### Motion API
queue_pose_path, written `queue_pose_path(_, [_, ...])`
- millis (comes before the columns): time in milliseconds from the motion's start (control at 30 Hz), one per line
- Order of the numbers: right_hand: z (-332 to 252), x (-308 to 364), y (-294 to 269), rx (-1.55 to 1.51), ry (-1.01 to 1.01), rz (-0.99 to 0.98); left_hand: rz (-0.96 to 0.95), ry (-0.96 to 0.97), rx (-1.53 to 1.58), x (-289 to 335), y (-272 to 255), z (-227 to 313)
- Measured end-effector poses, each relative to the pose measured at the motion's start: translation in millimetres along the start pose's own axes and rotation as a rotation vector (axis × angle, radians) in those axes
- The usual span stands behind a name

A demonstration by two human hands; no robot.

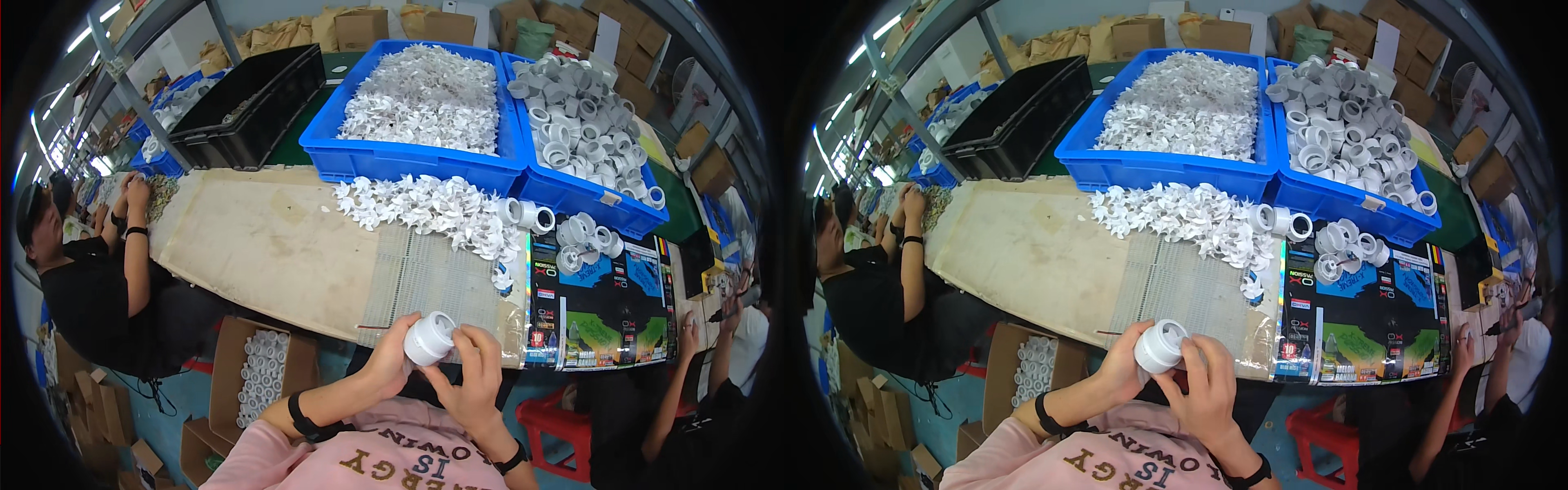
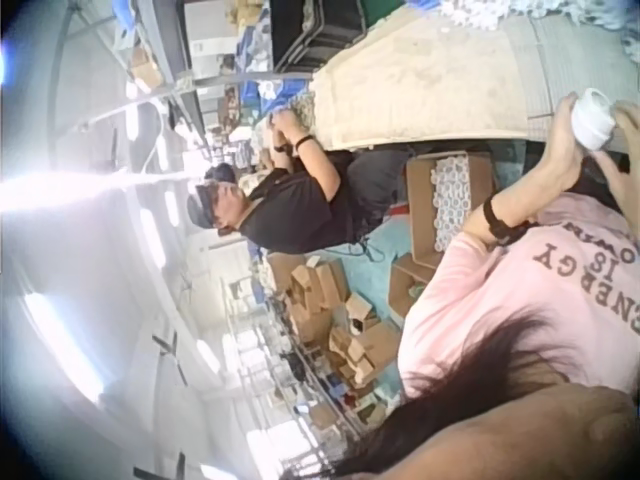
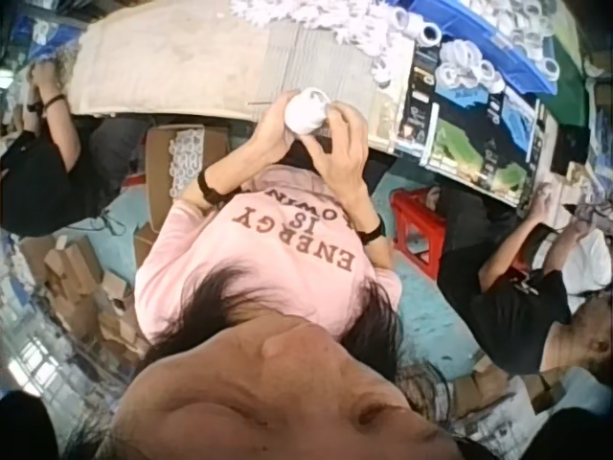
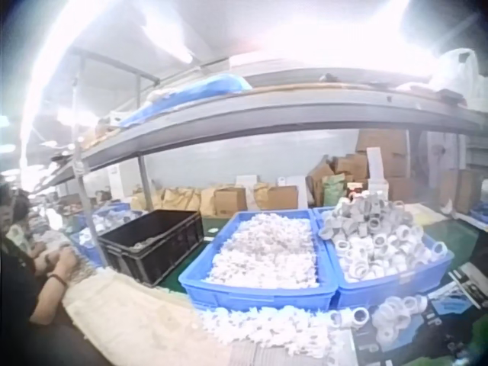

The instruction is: Assemble small plastic and electronic components at a factory workbench.

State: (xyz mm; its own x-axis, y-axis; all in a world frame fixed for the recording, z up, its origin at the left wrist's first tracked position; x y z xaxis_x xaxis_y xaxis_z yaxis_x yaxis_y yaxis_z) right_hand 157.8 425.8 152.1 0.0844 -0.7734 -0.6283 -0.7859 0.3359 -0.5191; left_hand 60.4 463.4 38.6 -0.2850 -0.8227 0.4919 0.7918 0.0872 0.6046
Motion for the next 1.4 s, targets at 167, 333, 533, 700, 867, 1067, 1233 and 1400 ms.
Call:
queue_pose_path(167, [-5,-2,-5,-0.104,0.046,-0.040,0.051,0.587,-0.292,19,9,60])
queue_pose_path(333, [-15,-3,0,-0.120,-0.004,-0.090,-0.178,0.720,-0.599,32,33,73])
queue_pose_path(533, [-24,0,-1,-0.082,-0.078,-0.086,-0.215,0.736,-0.600,39,36,75])
queue_pose_path(700, [-16,-7,5,-0.102,-0.015,-0.109,-0.192,0.559,-0.273,10,15,64])
queue_pose_path(867, [-8,-11,9,-0.164,0.054,-0.063,-0.174,-0.244,0.729,-24,-4,2])
queue_pose_path(1067, [53,7,0,-0.121,0.214,-0.012,-0.093,0.323,0.175,-37,-92,86])
queue_pose_path(1233, [128,35,-28,0.007,0.376,0.121,0.880,1.027,-0.987,25,-233,269])
queue_pose_path(1400, [132,30,-21,0.196,0.301,0.154,1.357,0.669,-1.771,23,-318,337])
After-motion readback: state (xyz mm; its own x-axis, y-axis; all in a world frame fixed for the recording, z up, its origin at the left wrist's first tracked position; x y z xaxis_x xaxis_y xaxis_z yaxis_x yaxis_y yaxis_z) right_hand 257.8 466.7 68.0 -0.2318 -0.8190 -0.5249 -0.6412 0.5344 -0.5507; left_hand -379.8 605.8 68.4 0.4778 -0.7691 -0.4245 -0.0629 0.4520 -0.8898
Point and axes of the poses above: each hand's wrist, its own x-axis away from the middle knuckle, its own y-axis out of the palm, z = x × y, the point moved 10 cm from there along -x, towards the middle knuckle, and after that the axes turned 1 degree about -x, right-handed, at the moved point
